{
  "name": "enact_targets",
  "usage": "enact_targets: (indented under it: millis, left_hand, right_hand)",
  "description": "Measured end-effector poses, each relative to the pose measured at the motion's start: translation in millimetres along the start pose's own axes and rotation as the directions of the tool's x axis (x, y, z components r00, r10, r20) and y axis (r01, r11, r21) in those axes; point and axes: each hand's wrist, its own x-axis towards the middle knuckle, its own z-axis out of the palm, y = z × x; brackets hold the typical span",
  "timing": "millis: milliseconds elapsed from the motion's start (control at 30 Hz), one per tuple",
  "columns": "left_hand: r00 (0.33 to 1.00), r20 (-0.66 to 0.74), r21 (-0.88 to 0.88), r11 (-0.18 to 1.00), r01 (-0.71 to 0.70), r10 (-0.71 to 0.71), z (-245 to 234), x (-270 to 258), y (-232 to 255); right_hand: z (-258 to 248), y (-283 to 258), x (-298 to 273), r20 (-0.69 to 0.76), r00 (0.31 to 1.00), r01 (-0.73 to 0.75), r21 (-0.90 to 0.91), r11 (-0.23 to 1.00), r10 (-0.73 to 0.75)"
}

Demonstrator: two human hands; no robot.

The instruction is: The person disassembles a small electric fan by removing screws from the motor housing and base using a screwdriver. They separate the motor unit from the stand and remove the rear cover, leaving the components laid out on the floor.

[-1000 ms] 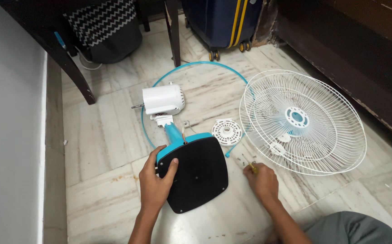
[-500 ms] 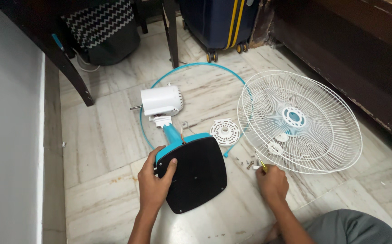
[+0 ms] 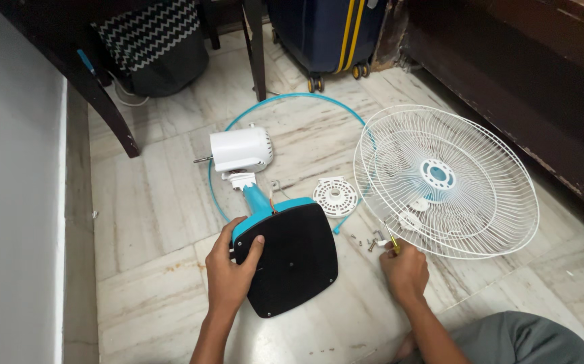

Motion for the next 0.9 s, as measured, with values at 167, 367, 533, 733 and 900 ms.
enact_targets:
  millis: [167, 367, 533, 733, 900]
  left_hand:
    - [1.000, 0.003, -0.033, 0.999, -0.010, 0.011, 0.6, -0.2, -0.8]
    - [0.998, -0.014, -0.020, 0.997, -0.069, 0.068, -0.2, -0.4, -3.0]
    - [1.000, 0.008, -0.030, 1.000, -0.003, 0.004, -0.3, 0.0, -0.2]
    - [0.999, -0.009, -0.028, 0.999, -0.041, 0.041, 0.7, -0.4, -1.0]
    - [1.000, -0.005, -0.011, 1.000, -0.021, 0.020, 1.8, 0.1, -2.4]
  right_hand:
    - [2.1, 1.8, 1.8, 0.010, 1.000, 0.000, -0.115, 0.993, 0.001]
    - [6.8, 2.1, -1.2, 0.070, 0.997, -0.040, -0.042, 0.998, 0.043]
    - [3.6, 3.5, -2.6, 0.122, 0.989, -0.072, -0.079, 0.994, 0.081]
    - [17.0, -5.5, -9.2, 0.140, 0.987, 0.084, -0.014, 0.996, -0.081]
    - [12.5, -6.8, -9.0, 0.140, 0.990, 0.035, -0.031, 0.999, -0.030]
